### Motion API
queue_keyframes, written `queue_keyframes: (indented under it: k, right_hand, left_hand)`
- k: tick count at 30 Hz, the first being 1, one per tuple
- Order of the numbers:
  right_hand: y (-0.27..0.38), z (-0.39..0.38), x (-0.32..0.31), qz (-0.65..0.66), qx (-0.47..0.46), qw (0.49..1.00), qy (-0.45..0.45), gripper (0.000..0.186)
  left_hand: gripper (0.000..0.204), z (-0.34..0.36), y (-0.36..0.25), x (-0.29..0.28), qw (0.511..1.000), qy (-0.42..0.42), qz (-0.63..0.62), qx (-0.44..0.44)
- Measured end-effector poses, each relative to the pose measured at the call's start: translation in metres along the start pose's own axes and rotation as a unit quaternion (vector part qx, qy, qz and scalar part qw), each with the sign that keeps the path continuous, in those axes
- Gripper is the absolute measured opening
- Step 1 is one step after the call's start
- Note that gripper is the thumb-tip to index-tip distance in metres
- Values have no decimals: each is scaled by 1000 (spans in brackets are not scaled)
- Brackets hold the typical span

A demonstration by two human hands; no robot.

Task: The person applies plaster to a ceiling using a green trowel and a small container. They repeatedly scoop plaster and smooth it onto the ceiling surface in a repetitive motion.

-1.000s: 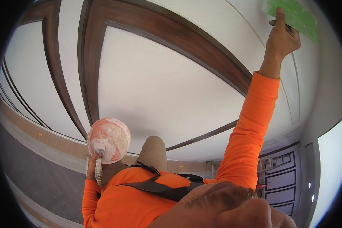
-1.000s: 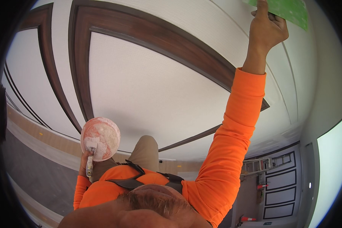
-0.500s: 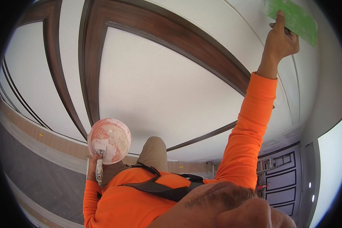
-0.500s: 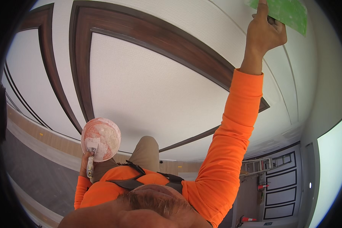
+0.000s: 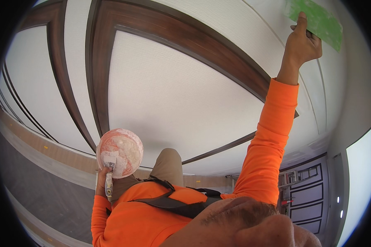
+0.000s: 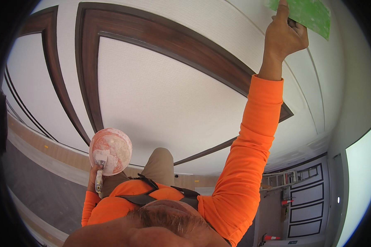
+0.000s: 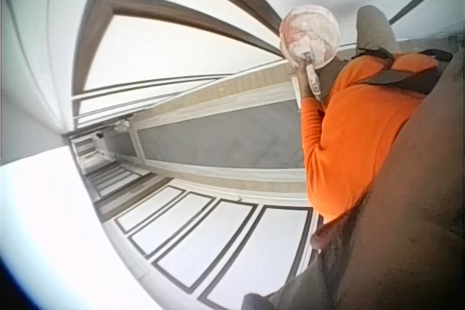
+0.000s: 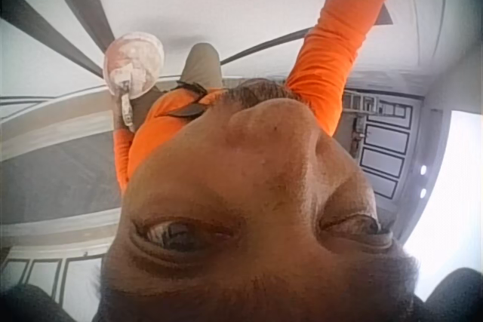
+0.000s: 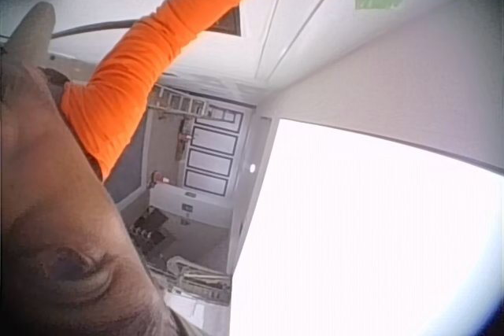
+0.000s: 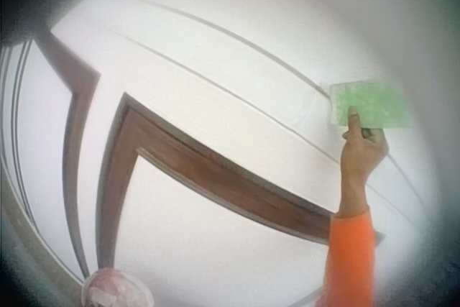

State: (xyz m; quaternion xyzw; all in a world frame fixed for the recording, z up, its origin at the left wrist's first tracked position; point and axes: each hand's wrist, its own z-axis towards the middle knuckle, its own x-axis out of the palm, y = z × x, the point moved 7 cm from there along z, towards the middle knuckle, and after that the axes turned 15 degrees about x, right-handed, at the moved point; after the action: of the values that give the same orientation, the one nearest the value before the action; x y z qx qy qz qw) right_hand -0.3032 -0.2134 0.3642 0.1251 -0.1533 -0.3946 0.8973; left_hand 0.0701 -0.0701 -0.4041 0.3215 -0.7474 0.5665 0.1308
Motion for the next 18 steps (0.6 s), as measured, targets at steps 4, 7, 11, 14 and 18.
queue_keyframes:
  k: [4, 7, 11, 14, 18]
  right_hand:
    - [1, -2, 3, 17, -19, 1000, 11, 21]
    - [3, -6, 7, 30, -15, 999, 15, 21]
    - [1, -5, 3, 20, -13, 1000, 0, 21]
    - [-1, -3, -4, 25, -9, 999, -19, 22]
    - [-5, 1, -7, 0, 14, 1000, -23, 23]
  left_hand:
    - [53, 9, 10, -11, 1000, 6, 8, 19]
    - [51, 8, 8, -7, 999, -6, 4, 35]
    - [49, 5, 6, -7, 1000, 3, 17, 14]
    - [47, 5, 7, -8, 1000, 10, 23, 0]
    - [45, 6, 7, -7, 1000, 10, 15, 3]
